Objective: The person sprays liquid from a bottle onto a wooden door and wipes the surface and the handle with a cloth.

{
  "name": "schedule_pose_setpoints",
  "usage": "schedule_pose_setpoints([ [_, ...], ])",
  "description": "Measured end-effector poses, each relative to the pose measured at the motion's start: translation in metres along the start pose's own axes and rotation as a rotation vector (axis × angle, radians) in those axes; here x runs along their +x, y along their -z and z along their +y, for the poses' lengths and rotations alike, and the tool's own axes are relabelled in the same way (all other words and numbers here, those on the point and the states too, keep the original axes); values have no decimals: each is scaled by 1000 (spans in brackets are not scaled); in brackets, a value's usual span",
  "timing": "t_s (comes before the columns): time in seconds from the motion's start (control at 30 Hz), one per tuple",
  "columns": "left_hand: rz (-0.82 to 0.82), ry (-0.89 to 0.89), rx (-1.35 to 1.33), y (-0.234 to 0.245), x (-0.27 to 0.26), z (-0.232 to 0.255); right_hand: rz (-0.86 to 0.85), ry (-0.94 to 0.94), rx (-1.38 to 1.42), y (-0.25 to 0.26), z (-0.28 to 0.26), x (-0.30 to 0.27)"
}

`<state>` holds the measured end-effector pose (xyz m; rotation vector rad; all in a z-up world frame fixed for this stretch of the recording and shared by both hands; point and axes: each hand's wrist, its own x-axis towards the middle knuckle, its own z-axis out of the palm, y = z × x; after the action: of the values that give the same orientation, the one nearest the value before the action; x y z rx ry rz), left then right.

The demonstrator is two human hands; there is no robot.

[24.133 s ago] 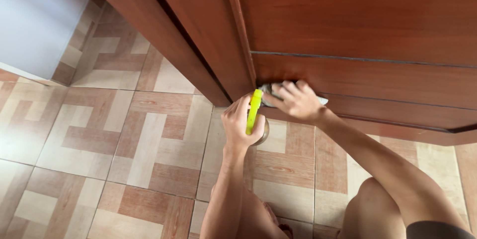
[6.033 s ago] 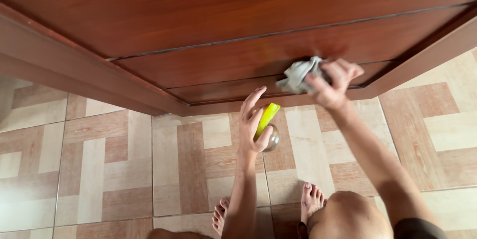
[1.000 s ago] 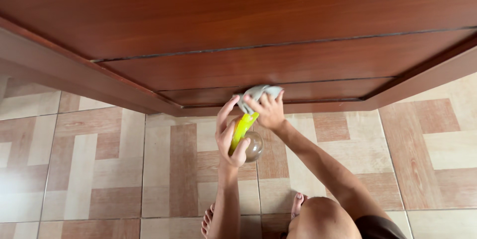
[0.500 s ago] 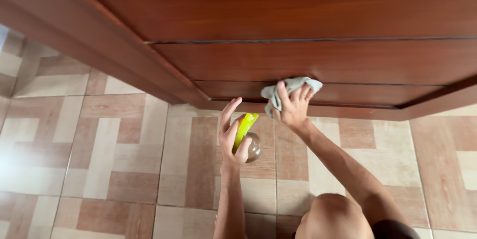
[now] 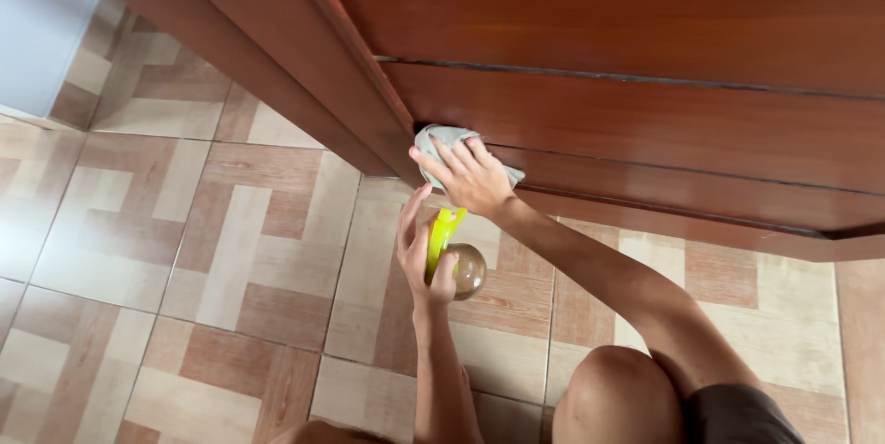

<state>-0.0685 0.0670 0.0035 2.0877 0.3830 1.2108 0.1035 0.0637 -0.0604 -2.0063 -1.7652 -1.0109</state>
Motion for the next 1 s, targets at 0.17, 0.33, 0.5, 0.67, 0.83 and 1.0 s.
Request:
schedule_pose_setpoints([
  [0.17, 21, 32, -12, 4, -3, -2, -48, 147, -14, -39, -10, -27],
  [0.33, 5, 15, -26, -9, -4, 7, -343, 433, -179, -50, 4, -58],
  [0.5, -28, 5, -87, -31, -8, 21, -382, 547, -246, -25, 41, -82],
  [0.67, -91, -16, -132, -65, -15, 38, -432, 602, -272, 13, 94, -142],
  [0.83, -186, -94, -243, -117, -20, 66, -407, 556, -367, 50, 149, -217],
  [1.0, -269, -136, -320, -170, -28, 98, -437, 530, -503, 85, 201, -291],
])
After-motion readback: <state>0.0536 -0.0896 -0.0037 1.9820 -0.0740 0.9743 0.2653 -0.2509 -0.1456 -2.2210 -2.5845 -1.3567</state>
